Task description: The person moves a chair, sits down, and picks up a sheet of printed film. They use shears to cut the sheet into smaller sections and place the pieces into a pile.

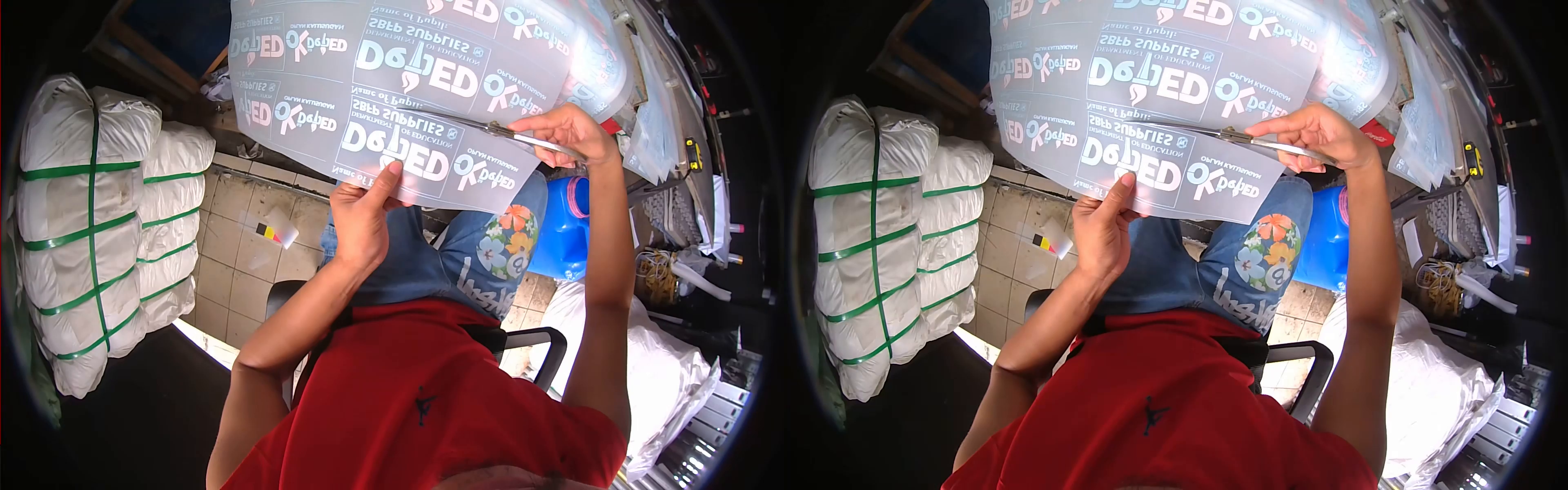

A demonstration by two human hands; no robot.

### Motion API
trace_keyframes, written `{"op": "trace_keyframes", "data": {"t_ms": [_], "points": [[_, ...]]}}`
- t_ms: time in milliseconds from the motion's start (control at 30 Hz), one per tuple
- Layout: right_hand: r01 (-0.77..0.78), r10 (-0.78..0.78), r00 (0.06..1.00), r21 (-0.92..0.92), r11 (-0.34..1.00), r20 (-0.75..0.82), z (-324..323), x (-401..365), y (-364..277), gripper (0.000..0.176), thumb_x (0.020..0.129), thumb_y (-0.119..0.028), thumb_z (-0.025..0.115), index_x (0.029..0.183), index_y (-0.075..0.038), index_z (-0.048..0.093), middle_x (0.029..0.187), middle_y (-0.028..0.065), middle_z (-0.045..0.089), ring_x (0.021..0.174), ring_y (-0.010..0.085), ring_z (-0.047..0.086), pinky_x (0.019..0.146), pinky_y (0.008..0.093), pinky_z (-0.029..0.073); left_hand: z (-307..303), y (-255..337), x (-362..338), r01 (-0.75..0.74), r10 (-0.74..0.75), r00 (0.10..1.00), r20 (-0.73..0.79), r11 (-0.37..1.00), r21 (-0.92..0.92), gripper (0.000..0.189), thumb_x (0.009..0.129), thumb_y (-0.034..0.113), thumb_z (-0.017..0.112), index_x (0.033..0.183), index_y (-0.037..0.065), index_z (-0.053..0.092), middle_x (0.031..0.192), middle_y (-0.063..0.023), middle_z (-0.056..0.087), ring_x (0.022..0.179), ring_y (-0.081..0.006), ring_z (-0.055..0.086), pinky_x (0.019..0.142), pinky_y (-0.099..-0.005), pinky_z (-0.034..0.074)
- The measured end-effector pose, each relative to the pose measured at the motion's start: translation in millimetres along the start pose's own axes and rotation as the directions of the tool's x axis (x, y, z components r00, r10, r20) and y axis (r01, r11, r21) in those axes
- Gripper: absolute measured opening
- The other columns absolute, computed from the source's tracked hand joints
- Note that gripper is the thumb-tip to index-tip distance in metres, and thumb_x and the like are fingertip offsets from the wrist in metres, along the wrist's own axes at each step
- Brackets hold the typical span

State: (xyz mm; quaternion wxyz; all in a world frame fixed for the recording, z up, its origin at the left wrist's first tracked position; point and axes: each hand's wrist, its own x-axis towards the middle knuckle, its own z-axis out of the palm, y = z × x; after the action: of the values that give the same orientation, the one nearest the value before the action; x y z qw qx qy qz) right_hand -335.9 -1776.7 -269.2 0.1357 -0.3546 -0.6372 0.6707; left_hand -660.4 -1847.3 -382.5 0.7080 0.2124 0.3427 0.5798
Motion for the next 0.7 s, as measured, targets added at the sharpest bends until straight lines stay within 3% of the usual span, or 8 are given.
{"op": "trace_keyframes", "data": {"t_ms": [133,200,267,500,567,700], "points": [[0.044,-0.044,0.999,0.003,0.999,0.006,-1.9,7.7,10.1,0.087,0.089,-0.057,0.065,0.136,0.014,0.047,0.068,0.0027,0.057,0.055,0.0045,0.047,0.048,0.0194,0.036,0.6,-0.7,0.0,-0.010,0.010,1.000,-0.018,1.000,0.018,0.010,0.092,0.010,0.070,0.093,0.001,0.071,0.085,-0.0072,0.071,0.071,-0.0128,0.068,0.061,-0.0272,0.056],[0.142,-0.142,0.990,0.043,0.989,0.011,0.7,15.9,14.9,0.088,0.088,-0.058,0.065,0.135,0.014,0.048,0.067,0.0024,0.057,0.054,0.0047,0.046,0.048,0.0201,0.037,-2.4,-0.9,0.4,-0.018,0.019,1.000,-0.020,1.000,0.025,0.011,0.092,0.011,0.070,0.093,0.000,0.071,0.085,-0.0074,0.071,0.070,-0.0128,0.067,0.061,-0.0274,0.055],[0.142,-0.142,0.990,0.039,0.989,0.011,3.6,18.5,13.7,0.090,0.088,-0.060,0.065,0.135,0.014,0.048,0.067,0.0022,0.056,0.053,0.0044,0.046,0.048,0.0194,0.036,-7.5,-2.8,0.8,-0.023,0.022,0.999,0.028,0.998,0.061,0.016,0.093,0.013,0.068,0.103,0.000,0.068,0.093,-0.0090,0.072,0.077,-0.0160,0.070,0.066,-0.0321,0.057],[0.096,-0.096,0.995,0.047,0.994,-0.019,12.9,14.0,24.5,0.092,0.088,-0.062,0.063,0.138,0.013,0.045,0.069,0.0015,0.056,0.052,0.0019,0.044,0.046,0.0159,0.032,-5.7,0.8,-2.0,-0.043,0.041,0.998,0.038,0.998,0.046,0.016,0.094,0.012,0.067,0.102,-0.001,0.067,0.094,-0.0094,0.071,0.080,-0.0162,0.069,0.070,-0.0318,0.057],[0.087,-0.085,0.996,0.051,0.995,-0.037,17.0,11.5,27.0,0.091,0.088,-0.061,0.062,0.138,0.012,0.045,0.069,0.0015,0.055,0.052,0.0016,0.043,0.045,0.0163,0.032,0.7,3.4,-3.0,-0.058,0.059,0.998,-0.017,0.997,0.043,0.013,0.094,0.013,0.067,0.088,0.001,0.066,0.079,-0.0045,0.067,0.068,-0.0104,0.061,0.060,-0.0259,0.048],[0.082,-0.077,0.996,0.098,0.992,-0.048,17.9,10.6,28.7,0.089,0.089,-0.059,0.063,0.138,0.013,0.045,0.068,0.0020,0.054,0.052,0.0028,0.042,0.045,0.0172,0.031,-2.3,1.5,-2.4,-0.076,0.075,0.997,0.009,0.995,0.065,0.013,0.095,0.013,0.067,0.088,0.002,0.065,0.079,-0.0039,0.065,0.066,-0.0089,0.058,0.059,-0.0246,0.044]]}}
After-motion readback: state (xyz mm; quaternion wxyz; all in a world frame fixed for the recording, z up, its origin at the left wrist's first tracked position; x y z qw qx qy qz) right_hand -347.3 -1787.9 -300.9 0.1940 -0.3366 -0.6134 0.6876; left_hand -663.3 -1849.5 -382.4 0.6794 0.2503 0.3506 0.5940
